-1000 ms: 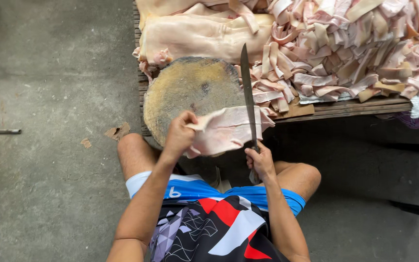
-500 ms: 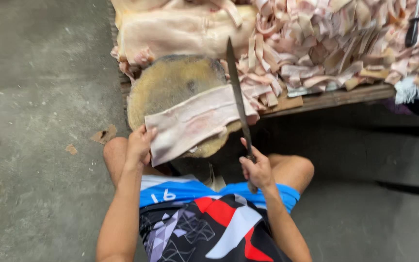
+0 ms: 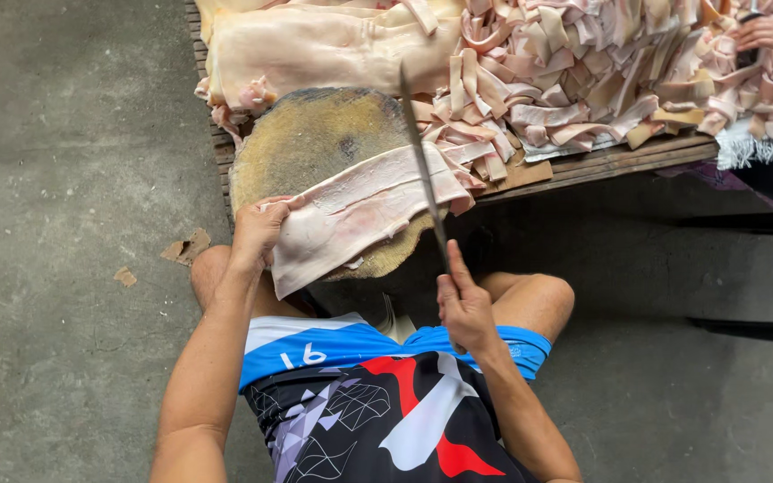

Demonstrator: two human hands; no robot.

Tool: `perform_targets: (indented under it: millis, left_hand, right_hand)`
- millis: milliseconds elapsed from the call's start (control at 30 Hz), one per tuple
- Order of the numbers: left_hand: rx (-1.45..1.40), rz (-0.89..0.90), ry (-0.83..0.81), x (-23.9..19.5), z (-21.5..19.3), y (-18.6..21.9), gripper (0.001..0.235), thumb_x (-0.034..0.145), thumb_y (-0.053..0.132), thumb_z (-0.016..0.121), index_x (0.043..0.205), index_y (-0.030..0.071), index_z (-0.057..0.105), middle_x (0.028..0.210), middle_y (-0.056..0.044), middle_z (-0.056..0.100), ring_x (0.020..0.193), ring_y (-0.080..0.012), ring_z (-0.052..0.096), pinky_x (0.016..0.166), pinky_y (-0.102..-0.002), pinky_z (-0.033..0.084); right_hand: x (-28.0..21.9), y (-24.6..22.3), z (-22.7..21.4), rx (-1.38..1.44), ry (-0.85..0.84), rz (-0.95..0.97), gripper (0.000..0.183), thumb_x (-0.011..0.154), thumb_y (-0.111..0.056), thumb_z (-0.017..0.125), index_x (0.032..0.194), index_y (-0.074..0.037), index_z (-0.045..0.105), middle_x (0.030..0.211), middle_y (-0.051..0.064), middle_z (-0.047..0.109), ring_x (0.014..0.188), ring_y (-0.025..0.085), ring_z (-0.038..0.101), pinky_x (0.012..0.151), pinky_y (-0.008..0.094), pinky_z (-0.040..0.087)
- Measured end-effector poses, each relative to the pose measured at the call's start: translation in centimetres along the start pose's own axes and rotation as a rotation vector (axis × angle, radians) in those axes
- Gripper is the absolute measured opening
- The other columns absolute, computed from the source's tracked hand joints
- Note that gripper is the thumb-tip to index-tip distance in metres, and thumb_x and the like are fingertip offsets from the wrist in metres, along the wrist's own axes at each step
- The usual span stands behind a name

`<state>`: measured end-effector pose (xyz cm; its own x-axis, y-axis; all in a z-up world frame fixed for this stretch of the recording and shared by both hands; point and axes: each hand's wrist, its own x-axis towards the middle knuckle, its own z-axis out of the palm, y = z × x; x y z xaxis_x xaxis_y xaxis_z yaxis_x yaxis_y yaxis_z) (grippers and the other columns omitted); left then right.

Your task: The person sits on a low stool and uses a large knife to slice sheets of pork skin into thin strips on a round wooden cutting board. They repeatedly pick up pieces of skin, cut them into uniform strips, and place the cut pieces onto a nearby table.

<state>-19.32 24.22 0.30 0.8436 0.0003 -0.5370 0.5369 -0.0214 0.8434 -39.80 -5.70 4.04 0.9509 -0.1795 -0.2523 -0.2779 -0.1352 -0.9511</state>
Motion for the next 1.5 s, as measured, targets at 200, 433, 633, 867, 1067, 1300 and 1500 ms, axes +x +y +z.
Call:
perform_targets:
  millis: [200,433,633,867,1067,1300,1500]
  left_hand:
    - [-0.057,0.006,0.042,-0.3,-1.3,-1.5,0.019,0.087,0.012,0.077,0.102,0.001,0.079,0.077,0.001,0.070,0.058,-0.0040,0.055,0.050,-0.021,0.043]
    - [0.004,-0.006,0.066,0.5,-1.8,-2.7,0.018,0.090,0.012,0.075,0.104,0.002,0.081,0.074,0.004,0.063,0.054,-0.0033,0.042,0.045,-0.023,0.030]
    - [0.152,-0.026,0.134,-0.1,-3.4,-2.6,0.025,0.093,0.019,0.061,0.109,0.009,0.077,0.057,0.003,0.056,0.034,-0.0063,0.034,0.031,-0.026,0.026]
    - [0.043,0.045,0.052,-1.0,-3.7,-4.1,0.031,0.093,0.011,0.059,0.115,0.004,0.080,0.070,0.005,0.060,0.045,-0.0019,0.037,0.038,-0.022,0.028]
    - [-0.067,0.062,0.060,1.0,-3.8,-4.5,0.031,0.088,0.004,0.062,0.115,-0.001,0.076,0.085,0.001,0.073,0.062,-0.0029,0.056,0.053,-0.019,0.045]
    - [-0.048,0.084,0.028,2.2,-3.5,-4.2,0.031,0.087,0.000,0.062,0.115,0.000,0.076,0.087,0.000,0.072,0.064,-0.0036,0.058,0.055,-0.019,0.046]
    - [-0.039,0.167,-0.038,2.6,-3.7,-4.1,0.028,0.093,0.001,0.064,0.117,0.002,0.078,0.089,0.002,0.069,0.068,-0.0016,0.051,0.058,-0.017,0.042]
  right_hand:
    - [-3.0,-3.9,-4.2,0.284,-0.092,-0.574,0.051,0.118,-0.025,0.050,0.162,-0.032,0.026,0.081,0.006,0.056,0.057,0.006,0.051,0.048,0.019,0.049]
    - [1.6,3.5,-0.5,-0.161,-0.047,-0.425,0.048,0.113,-0.022,0.051,0.159,-0.021,0.037,0.065,0.000,0.052,0.056,0.010,0.049,0.052,0.028,0.047]
    - [0.7,4.1,-0.4,-0.176,-0.041,0.106,0.055,0.104,-0.015,0.050,0.158,-0.025,0.043,0.059,0.000,0.052,0.050,0.010,0.047,0.048,0.028,0.046]
    - [-0.6,4.7,2.2,-0.195,-0.149,-0.033,0.055,0.104,-0.013,0.057,0.157,-0.023,0.048,0.064,-0.001,0.052,0.055,0.008,0.044,0.052,0.025,0.045]
    - [1.1,5.9,2.8,-0.035,-0.118,0.005,0.056,0.105,-0.014,0.056,0.159,-0.025,0.046,0.064,-0.005,0.049,0.054,0.005,0.042,0.051,0.022,0.042]
    - [0.3,2.4,-1.4,-0.116,0.086,0.132,0.057,0.102,-0.017,0.050,0.157,-0.030,0.036,0.053,-0.002,0.050,0.044,0.006,0.046,0.042,0.024,0.046]
    - [0.6,3.4,2.4,-0.289,-0.070,-0.267,0.055,0.104,-0.016,0.057,0.157,-0.025,0.043,0.067,0.007,0.060,0.056,0.014,0.055,0.057,0.031,0.053]
